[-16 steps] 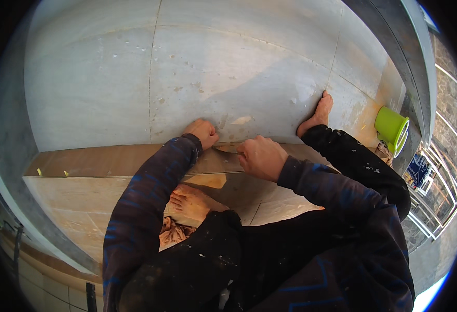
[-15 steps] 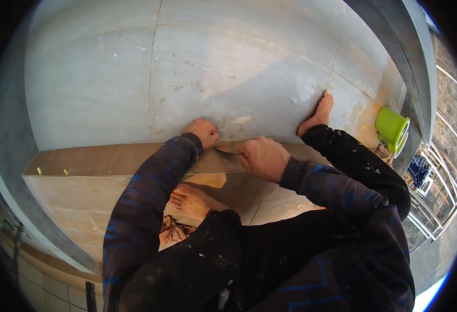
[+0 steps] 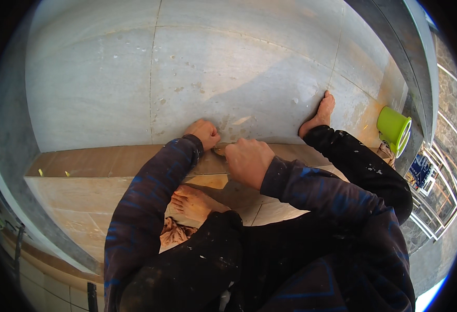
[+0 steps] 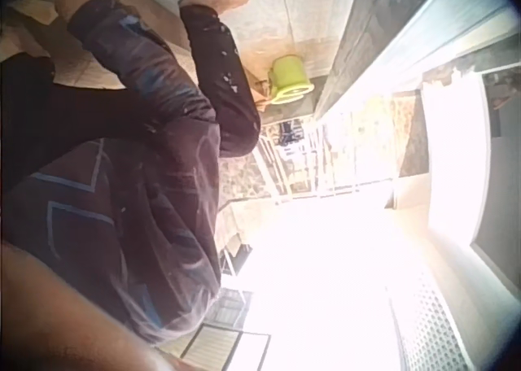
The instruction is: The person applies grout paste to tile joints using a scraper, removes the excess material, and wipes the tiled surface with a cloth before taking a bowl to a faucet.
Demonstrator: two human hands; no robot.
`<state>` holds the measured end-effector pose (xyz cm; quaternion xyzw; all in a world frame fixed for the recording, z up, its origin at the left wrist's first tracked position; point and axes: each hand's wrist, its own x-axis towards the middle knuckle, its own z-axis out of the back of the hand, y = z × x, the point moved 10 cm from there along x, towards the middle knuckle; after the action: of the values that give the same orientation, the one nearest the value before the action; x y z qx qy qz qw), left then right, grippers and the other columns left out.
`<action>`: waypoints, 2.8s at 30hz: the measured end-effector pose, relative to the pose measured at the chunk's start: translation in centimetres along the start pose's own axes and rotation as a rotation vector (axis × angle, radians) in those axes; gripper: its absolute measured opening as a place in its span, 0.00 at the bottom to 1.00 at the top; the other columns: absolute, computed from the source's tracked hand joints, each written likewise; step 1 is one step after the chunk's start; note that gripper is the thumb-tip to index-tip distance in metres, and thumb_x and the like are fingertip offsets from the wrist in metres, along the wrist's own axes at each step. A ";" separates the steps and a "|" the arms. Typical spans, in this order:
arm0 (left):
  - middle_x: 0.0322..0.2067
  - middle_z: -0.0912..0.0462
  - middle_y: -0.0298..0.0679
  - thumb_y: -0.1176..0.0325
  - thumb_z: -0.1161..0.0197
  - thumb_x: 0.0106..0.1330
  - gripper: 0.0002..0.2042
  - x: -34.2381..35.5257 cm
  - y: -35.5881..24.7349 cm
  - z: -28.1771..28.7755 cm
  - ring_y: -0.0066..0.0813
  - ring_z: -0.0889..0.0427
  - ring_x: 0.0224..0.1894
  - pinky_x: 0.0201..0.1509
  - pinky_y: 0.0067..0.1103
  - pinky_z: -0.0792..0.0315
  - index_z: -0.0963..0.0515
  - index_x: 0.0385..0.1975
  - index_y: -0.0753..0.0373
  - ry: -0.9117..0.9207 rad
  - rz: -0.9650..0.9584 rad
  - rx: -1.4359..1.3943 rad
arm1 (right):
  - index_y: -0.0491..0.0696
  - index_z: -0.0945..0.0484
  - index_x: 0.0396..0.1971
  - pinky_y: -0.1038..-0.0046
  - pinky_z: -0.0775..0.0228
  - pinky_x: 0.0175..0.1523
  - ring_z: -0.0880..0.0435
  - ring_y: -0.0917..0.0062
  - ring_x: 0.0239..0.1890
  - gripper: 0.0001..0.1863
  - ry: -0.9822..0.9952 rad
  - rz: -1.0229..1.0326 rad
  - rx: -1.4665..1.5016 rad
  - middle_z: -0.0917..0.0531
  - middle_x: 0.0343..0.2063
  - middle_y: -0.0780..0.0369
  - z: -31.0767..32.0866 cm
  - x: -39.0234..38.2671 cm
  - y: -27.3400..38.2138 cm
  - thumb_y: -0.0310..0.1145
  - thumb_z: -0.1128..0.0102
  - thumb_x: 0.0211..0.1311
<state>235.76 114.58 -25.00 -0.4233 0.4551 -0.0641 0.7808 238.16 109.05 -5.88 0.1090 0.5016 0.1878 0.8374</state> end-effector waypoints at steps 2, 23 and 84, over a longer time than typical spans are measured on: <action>0.20 0.21 0.56 0.62 0.35 0.56 0.13 1.2 -0.2 1.2 0.54 0.21 0.22 0.30 0.39 0.27 0.18 0.19 0.65 -0.038 -0.010 -0.035 | 0.44 0.17 0.27 0.56 0.18 0.39 0.12 0.52 0.33 0.09 -0.002 -0.023 -0.003 0.14 0.28 0.49 0.5 1.6 -0.8 0.33 0.42 0.60; 0.32 0.12 0.47 0.57 0.34 0.56 0.09 -0.3 -0.7 -0.4 0.50 0.14 0.39 0.47 0.38 0.20 0.12 0.25 0.54 0.090 0.037 0.185 | 0.43 0.16 0.26 0.56 0.18 0.38 0.12 0.52 0.31 0.10 -0.087 -0.068 0.023 0.14 0.27 0.49 -0.7 0.7 -0.7 0.35 0.39 0.59; 0.29 0.19 0.51 0.64 0.43 0.71 0.10 -32.5 16.4 30.3 0.60 0.21 0.35 0.42 0.46 0.29 0.24 0.33 0.65 -0.197 0.381 0.583 | 0.42 0.20 0.57 0.67 0.22 0.48 0.12 0.63 0.41 0.19 0.193 0.441 0.638 0.13 0.45 0.49 -0.5 12.3 17.6 0.35 0.39 0.71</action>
<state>235.46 158.99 -8.53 -0.0944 0.4109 -0.0034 0.9067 239.36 130.15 -9.42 0.4506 0.5757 0.2072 0.6501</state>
